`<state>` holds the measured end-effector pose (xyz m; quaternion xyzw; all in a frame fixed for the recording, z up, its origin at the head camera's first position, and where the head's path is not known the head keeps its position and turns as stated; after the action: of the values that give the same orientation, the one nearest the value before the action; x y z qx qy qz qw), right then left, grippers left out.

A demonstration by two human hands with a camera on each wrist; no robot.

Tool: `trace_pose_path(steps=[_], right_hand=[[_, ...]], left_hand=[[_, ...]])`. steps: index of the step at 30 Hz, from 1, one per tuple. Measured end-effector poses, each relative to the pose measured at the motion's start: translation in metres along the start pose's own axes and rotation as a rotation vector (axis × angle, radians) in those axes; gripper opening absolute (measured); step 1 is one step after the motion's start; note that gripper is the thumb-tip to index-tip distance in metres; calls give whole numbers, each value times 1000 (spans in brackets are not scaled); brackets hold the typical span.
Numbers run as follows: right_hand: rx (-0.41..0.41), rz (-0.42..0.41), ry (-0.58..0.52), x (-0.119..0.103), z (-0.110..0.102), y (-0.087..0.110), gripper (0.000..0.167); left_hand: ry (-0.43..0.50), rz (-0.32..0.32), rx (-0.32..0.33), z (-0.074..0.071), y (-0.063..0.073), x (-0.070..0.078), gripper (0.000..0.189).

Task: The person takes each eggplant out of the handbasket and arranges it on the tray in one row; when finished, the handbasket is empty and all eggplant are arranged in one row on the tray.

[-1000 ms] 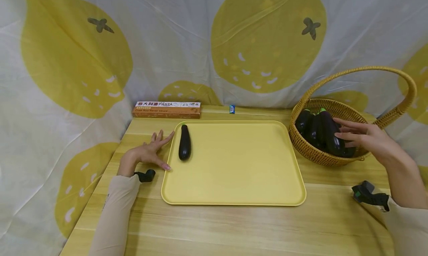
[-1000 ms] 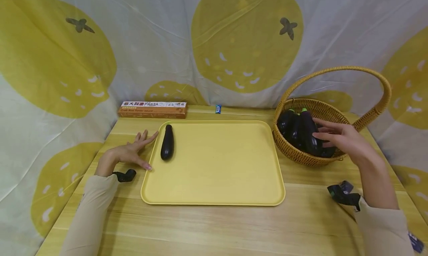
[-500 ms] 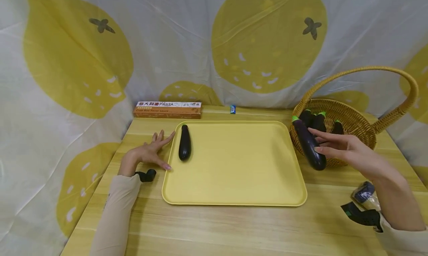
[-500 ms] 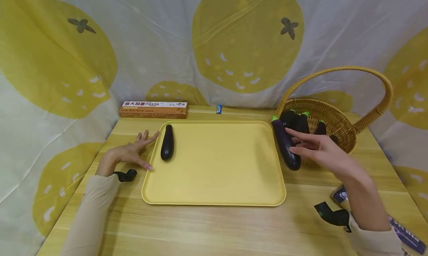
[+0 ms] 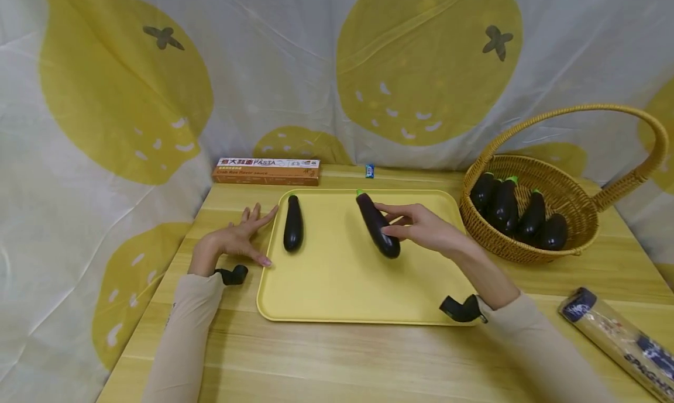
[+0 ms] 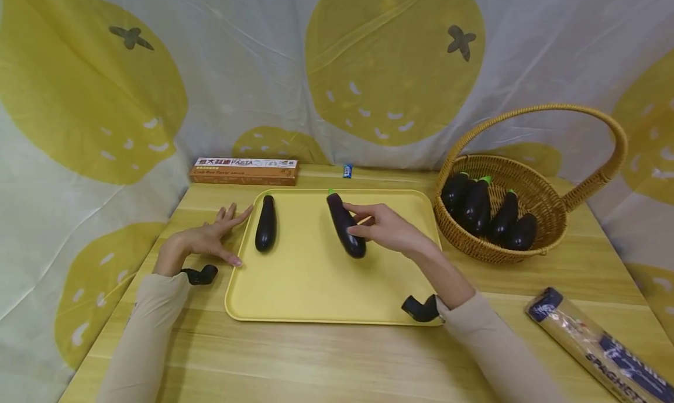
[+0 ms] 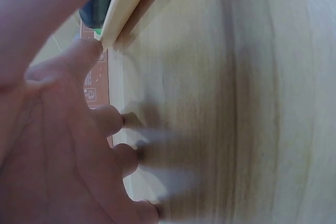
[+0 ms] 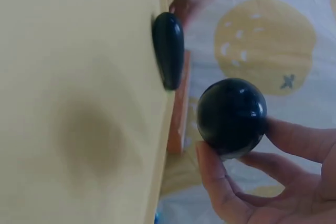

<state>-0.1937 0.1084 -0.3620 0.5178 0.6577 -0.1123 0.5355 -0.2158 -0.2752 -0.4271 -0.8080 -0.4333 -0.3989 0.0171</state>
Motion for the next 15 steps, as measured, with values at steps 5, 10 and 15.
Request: trace_pose_path(steps=[5,10,15], right_hand=[[3,71,-84,-18,36,-48,60],[7,130,-151,-26,65,-85,60],[35,132,-171,-29,84,-107,60]], left_hand=[[-4,3,-1,-1,0,1,136],[-10,-4,-3,-1,0,0,137],[-8,-7,2,0,0,1,137]])
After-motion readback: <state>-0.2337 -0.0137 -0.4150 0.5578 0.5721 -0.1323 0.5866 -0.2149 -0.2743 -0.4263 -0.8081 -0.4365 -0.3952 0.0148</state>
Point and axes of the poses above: each hand's wrist, its own y-axis away from the middle knuckle, its own z-axis out of the palm, x = y × z, the point moved 5 cm from there along -y, towards the middle knuckle, and after that the axes turned 13 degrees about z, right-handed, at the moved point
